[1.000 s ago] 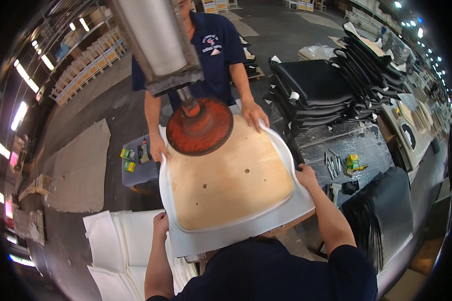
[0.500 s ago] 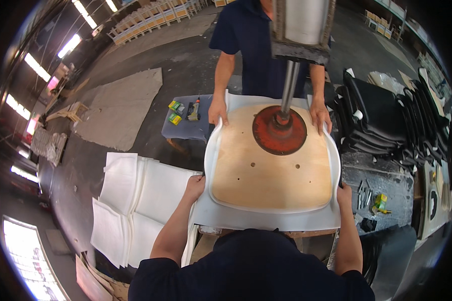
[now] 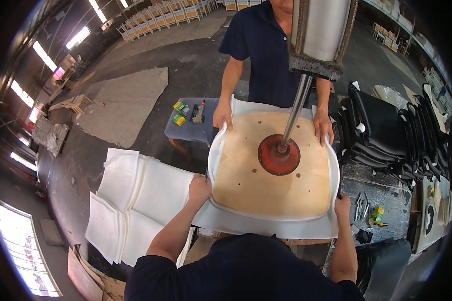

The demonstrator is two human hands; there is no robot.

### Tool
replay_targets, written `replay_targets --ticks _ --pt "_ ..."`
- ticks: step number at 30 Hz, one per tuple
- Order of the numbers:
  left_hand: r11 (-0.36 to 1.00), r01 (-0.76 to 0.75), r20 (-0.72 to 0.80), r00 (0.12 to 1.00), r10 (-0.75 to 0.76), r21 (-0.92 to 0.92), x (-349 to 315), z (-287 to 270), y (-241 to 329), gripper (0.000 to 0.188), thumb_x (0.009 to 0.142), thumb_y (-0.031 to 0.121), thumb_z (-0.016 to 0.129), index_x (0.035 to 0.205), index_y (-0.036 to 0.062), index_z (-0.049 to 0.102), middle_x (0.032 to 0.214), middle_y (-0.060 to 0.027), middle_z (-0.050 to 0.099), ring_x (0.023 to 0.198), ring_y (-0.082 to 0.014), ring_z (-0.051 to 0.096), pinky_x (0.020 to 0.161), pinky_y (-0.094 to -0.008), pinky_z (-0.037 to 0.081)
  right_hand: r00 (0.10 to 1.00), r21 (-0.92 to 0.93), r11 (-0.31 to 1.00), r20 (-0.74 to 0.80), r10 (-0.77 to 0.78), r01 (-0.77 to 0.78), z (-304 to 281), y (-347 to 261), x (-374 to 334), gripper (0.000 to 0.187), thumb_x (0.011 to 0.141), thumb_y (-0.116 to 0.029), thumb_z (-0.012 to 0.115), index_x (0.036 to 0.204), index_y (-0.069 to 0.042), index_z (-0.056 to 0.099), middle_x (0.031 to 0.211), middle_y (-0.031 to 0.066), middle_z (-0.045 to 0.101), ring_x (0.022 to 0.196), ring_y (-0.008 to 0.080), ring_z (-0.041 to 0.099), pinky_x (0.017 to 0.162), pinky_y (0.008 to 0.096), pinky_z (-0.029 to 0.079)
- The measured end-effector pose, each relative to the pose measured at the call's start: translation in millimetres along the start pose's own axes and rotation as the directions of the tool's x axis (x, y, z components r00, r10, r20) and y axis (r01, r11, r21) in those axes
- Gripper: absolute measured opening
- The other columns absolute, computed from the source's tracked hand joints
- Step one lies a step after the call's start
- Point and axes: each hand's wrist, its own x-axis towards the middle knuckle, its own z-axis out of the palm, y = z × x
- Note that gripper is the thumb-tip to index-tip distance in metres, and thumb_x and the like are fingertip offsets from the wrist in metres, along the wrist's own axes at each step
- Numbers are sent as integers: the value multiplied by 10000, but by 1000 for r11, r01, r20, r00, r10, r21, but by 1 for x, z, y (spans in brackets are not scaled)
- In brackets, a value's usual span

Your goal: The person aligns a white fabric layer over a wooden cushion base and uses a pneumatic staple gun to secure the fabric edges. A coworker applies adhesive to the base while the person staples the fabric. The person then places a black cushion cover over the assembled base.

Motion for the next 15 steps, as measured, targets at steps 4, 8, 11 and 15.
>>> replay_targets --ticks 4,8,11,15 --pt "997 7 2 1000 -7 71 2 0 6 349 1013 206 605 849 -66 750 979 -304 741 892 -487 739 878 -575 595 1000 23 1000 -7 -6 6 1 -2 0 576 919 -408 761 1251 63 762 1172 374 744 1179 514 721 994 517 562" --pt "993 63 86 994 -71 98 2 -3 10 348 1013 205 601 850 -64 750 945 -307 739 868 -494 736 845 -588 598 998 64 997 -52 -43 46 0 -2 -6 431 914 -393 770 1037 20 778 1001 343 747 988 517 740 866 529 561" --pt "994 35 80 996 -43 99 7 -2 13 358 1012 214 605 837 -64 748 923 -305 738 867 -496 737 837 -591 597 996 36 996 -39 -79 80 -5 -3 -8 395 917 -362 795 869 14 684 802 289 677 738 440 672 728 520 524" --pt "996 -35 77 997 29 78 6 -6 10 373 1010 218 613 797 -60 741 920 -308 738 865 -500 735 827 -593 591 986 92 983 -62 -154 159 -4 -18 -19 416 920 -310 828 799 15 597 679 215 581 608 306 545 631 477 476"
